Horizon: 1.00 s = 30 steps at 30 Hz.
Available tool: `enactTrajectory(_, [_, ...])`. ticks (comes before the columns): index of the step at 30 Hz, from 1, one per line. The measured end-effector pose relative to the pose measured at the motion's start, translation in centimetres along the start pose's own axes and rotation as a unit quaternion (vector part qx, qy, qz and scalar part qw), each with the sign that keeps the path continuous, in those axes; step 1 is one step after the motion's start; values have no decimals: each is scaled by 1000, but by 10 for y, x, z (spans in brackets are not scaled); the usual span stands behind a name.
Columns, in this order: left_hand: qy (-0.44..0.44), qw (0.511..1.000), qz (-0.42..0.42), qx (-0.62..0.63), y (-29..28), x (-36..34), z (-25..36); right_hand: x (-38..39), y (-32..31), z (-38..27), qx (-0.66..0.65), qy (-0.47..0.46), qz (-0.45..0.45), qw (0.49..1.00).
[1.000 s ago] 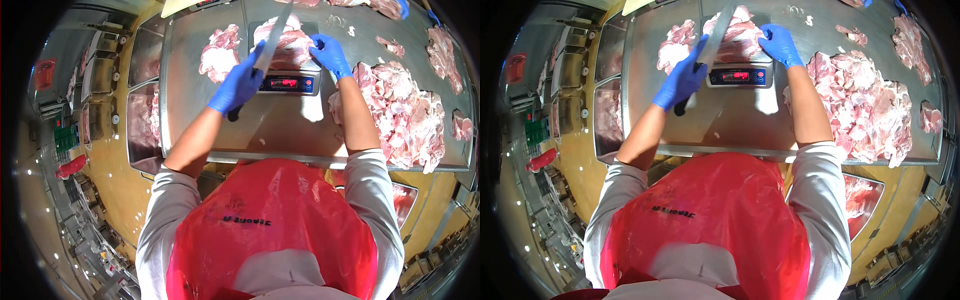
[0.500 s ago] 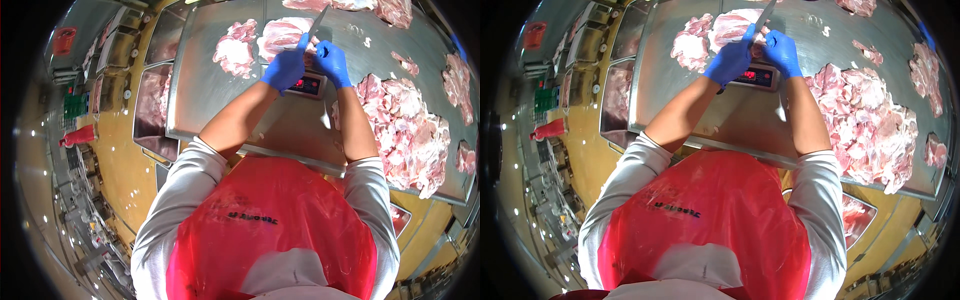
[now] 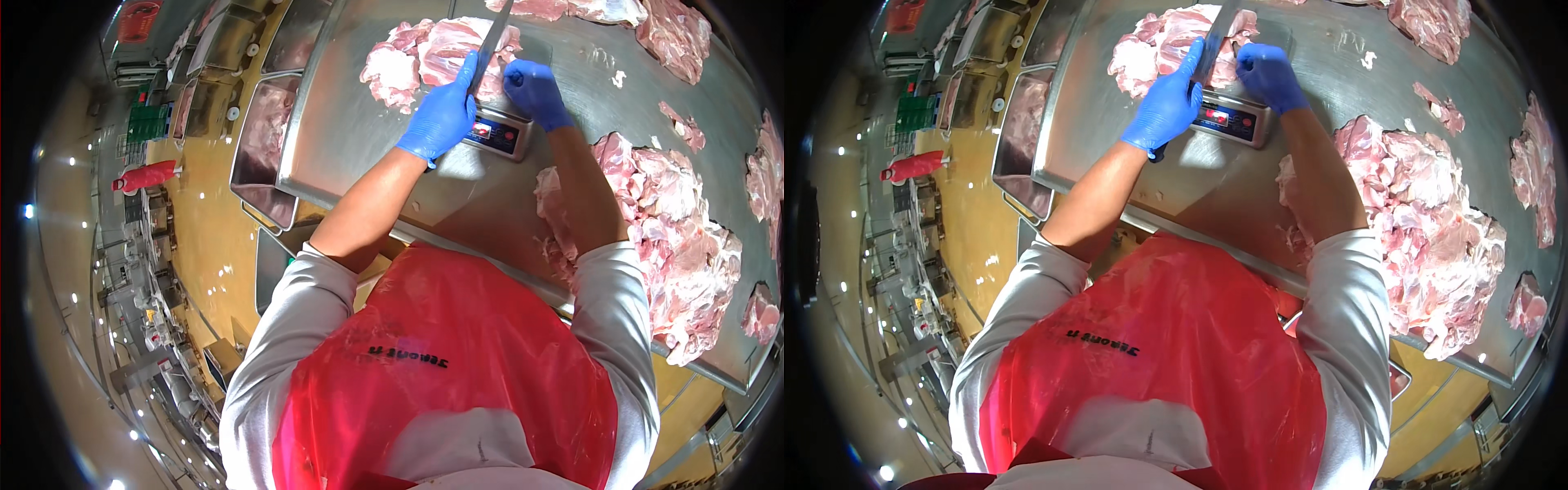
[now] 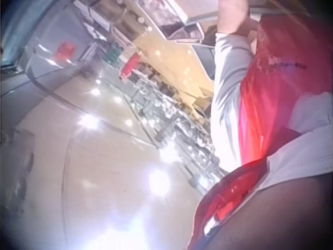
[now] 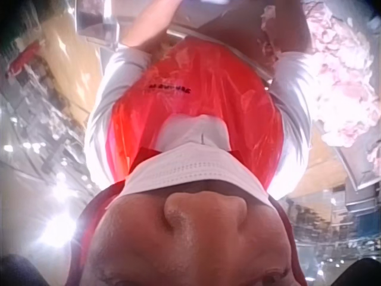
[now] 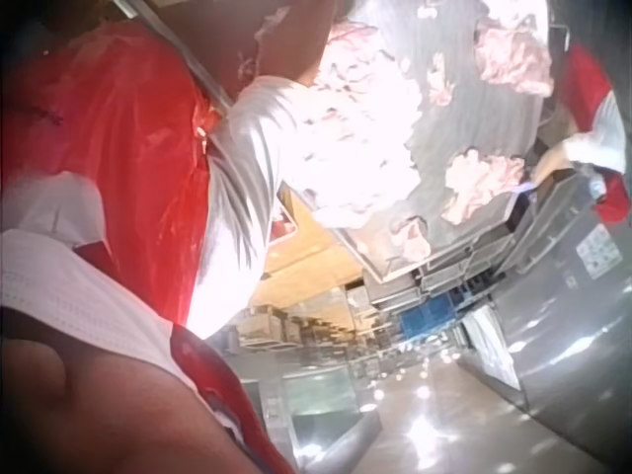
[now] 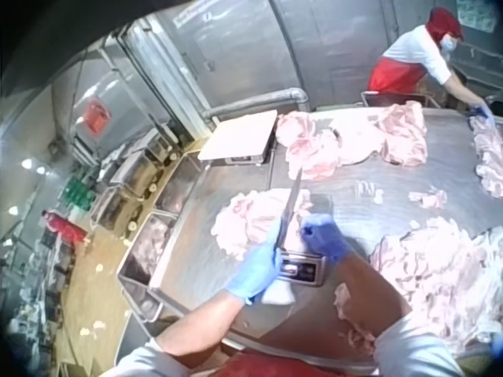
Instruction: The person uses a knife to cut and trim pieces of raw meat on a stainless steel table. They place the cut meat onto a digital scale to weigh it and then transfer the portions into a metal tray. The process involves repetitive cutting, weighing, and sorting of the meat.
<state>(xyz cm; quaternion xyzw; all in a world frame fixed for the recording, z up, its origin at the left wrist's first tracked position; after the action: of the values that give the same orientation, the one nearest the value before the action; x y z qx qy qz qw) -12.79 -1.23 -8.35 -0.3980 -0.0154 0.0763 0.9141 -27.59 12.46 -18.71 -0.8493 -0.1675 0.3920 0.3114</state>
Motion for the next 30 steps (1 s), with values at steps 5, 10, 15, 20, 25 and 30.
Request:
enactTrajectory(5, [34,995,84,43,-30,-24,-33,-17,-15,-23,-46,-13,80,996])
enactTrajectory(10, [45,941,184,279,-55,-62,-98,-81,-16,15,-36,-82,-78,993])
enactTrajectory(15, [-18,935,141,326,-33,-72,-100,-68,-10,39,-5,3,-204,979])
enactTrajectory(20, [53,978,143,142,-20,-77,-85,-28,-10,23,-74,-4,11,997])
enactTrajectory(25, [49,985,122,112,-19,-42,-16,-9,-33,0,-30,92,75,992])
enactTrajectory(30, [50,978,98,176,-3,-35,-23,-24,-32,-19,127,-92,47,986])
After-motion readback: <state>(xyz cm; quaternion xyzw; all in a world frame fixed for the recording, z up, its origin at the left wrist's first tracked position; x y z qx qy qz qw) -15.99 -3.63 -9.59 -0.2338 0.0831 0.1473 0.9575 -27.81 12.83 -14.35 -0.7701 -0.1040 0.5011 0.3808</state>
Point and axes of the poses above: each hand's wrist, its own x-axis away from the middle knuckle, its own y-axis out of the palm, z = x × y, the point moved 1 cm from there along -x, towards the middle knuckle, and after that the axes turned 15 degrees about x, right-handed, at the moved point
